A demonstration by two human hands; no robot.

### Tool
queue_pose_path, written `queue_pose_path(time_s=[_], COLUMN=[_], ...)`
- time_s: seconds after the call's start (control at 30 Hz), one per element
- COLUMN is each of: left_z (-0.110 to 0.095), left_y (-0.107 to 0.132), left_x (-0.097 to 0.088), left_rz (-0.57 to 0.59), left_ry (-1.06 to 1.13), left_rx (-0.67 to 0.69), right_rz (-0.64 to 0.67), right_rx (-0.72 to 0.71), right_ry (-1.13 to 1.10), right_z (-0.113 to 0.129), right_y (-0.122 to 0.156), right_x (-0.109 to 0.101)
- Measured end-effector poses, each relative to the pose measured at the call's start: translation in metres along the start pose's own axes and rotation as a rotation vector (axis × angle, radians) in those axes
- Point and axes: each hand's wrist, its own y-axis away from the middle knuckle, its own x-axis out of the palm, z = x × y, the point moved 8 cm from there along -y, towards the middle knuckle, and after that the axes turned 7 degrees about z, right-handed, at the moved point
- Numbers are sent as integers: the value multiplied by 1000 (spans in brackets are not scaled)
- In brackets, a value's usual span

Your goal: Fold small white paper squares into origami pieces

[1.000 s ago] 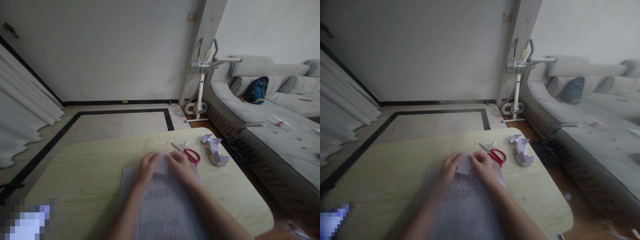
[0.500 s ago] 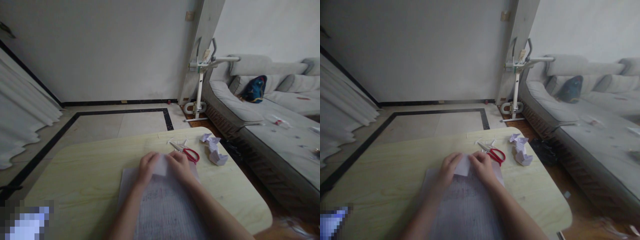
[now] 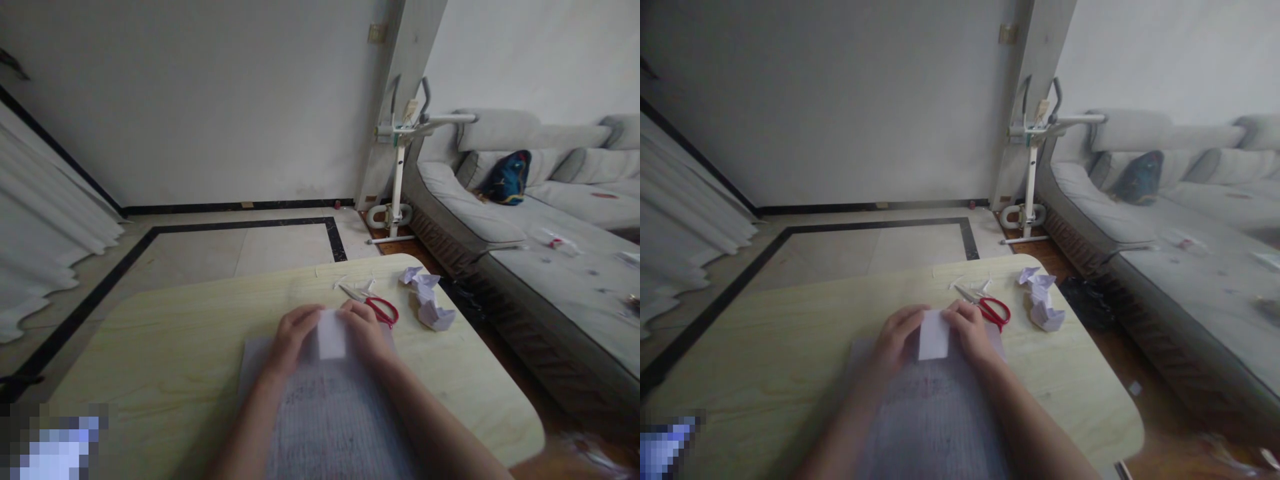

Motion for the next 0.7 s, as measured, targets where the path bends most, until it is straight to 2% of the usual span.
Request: queue_pose_path(time_s=[0.23, 0.4, 0.7], left_z=[10, 12, 11], left_y=[1, 2, 1], left_x=[3, 8, 8], left_rz=[67, 119, 94], left_ry=[208, 291, 272], left_rx=[-59, -95, -102], right_rz=[111, 124, 161], right_rx=[46, 69, 79], right_ry=[-153, -225, -266], right_z=[-1, -3, -7], right_y=[2, 2, 0], right_x=[11, 13, 15])
